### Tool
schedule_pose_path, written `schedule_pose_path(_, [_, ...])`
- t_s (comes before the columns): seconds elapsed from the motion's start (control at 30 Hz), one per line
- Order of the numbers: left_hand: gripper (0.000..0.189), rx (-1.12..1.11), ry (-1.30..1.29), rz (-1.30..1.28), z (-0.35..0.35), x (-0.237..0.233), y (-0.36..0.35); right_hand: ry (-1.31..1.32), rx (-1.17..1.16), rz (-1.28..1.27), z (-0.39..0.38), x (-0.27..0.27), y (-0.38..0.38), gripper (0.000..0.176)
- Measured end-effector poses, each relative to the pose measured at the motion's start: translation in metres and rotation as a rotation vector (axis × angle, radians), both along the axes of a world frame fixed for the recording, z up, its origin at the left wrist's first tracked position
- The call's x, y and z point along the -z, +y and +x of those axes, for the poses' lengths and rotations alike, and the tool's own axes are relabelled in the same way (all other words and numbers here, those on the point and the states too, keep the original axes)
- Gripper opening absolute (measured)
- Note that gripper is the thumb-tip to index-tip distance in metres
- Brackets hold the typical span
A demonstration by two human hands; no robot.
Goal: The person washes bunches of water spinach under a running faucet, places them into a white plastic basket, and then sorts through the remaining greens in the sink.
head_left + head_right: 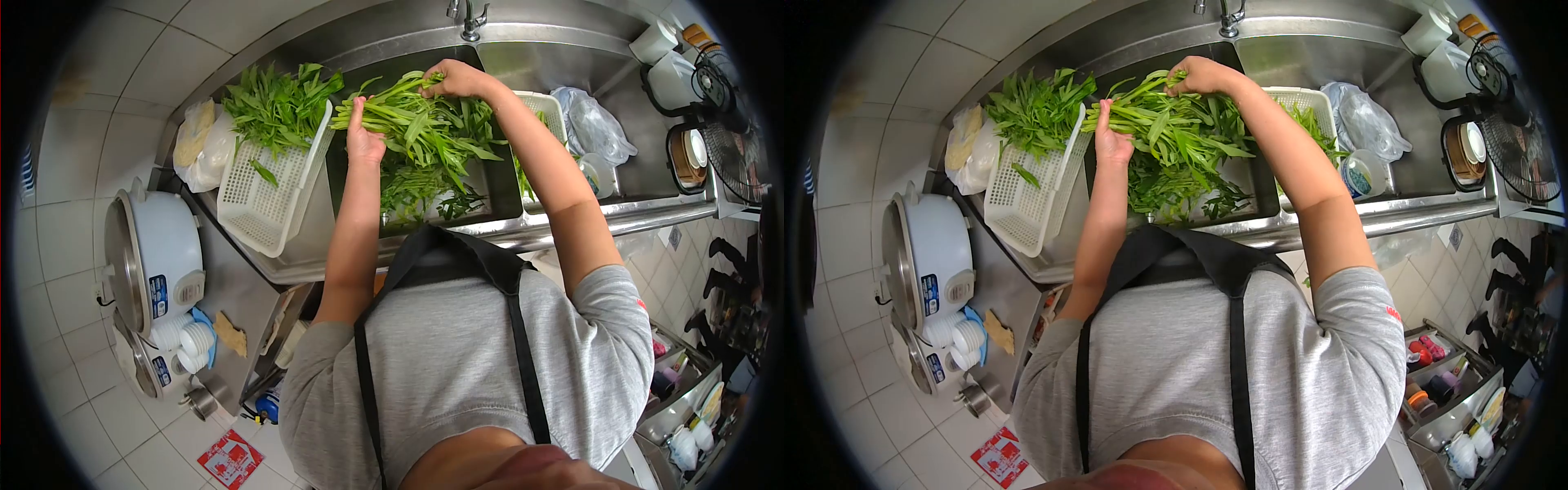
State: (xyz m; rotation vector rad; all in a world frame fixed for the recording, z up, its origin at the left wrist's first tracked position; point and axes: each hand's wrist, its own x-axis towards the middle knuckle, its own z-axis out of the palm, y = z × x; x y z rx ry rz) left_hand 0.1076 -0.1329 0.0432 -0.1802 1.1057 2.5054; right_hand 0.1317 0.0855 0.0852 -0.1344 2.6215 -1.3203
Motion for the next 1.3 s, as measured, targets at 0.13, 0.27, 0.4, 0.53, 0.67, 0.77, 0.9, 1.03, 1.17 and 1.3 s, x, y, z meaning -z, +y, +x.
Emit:
schedule_pose_path(0.13, [0.033,0.002,-0.022,-0.004,-0.003,0.004,-0.002,0.193,-0.091,0.074,-0.005,0.014,-0.003,0.025])
schedule_pose_path(0.27, [0.036,-0.007,-0.018,-0.017,0.002,-0.002,0.0,0.343,0.036,-0.024,-0.009,0.027,-0.001,0.02])
schedule_pose_path(0.4, [0.04,0.053,0.003,0.03,0.0,0.002,0.007,0.014,0.259,-0.631,-0.004,0.032,-0.003,0.011])
schedule_pose_path(0.53, [0.031,0.055,0.046,-0.008,0.003,-0.001,0.014,0.089,0.433,-0.992,-0.004,0.05,-0.008,0.01])
schedule_pose_path(0.67, [0.037,0.04,0.044,0.015,-0.002,0.0,0.005,0.083,0.592,-1.373,0.002,0.06,0.037,0.012])
schedule_pose_path(0.77, [0.033,-0.005,0.038,0.029,-0.001,-0.002,-0.005,0.262,0.705,-1.176,0.019,0.022,0.054,0.016])
schedule_pose_path(0.9, [0.02,0.02,0.072,0.08,-0.008,-0.003,-0.014,0.478,0.737,-0.774,0.039,-0.024,0.086,0.024])
schedule_pose_path(1.03, [0.018,0.05,0.059,0.076,-0.014,-0.004,-0.017,0.581,0.763,-0.438,0.058,-0.052,0.11,0.025])
schedule_pose_path(1.17, [0.019,0.083,0.044,0.032,-0.014,-0.01,-0.013,0.673,0.889,-0.515,0.067,-0.071,0.104,0.028])
schedule_pose_path(1.3, [0.021,0.152,0.095,-0.025,-0.022,-0.004,-0.011,0.894,1.034,-0.088,0.083,-0.097,0.1,0.027])
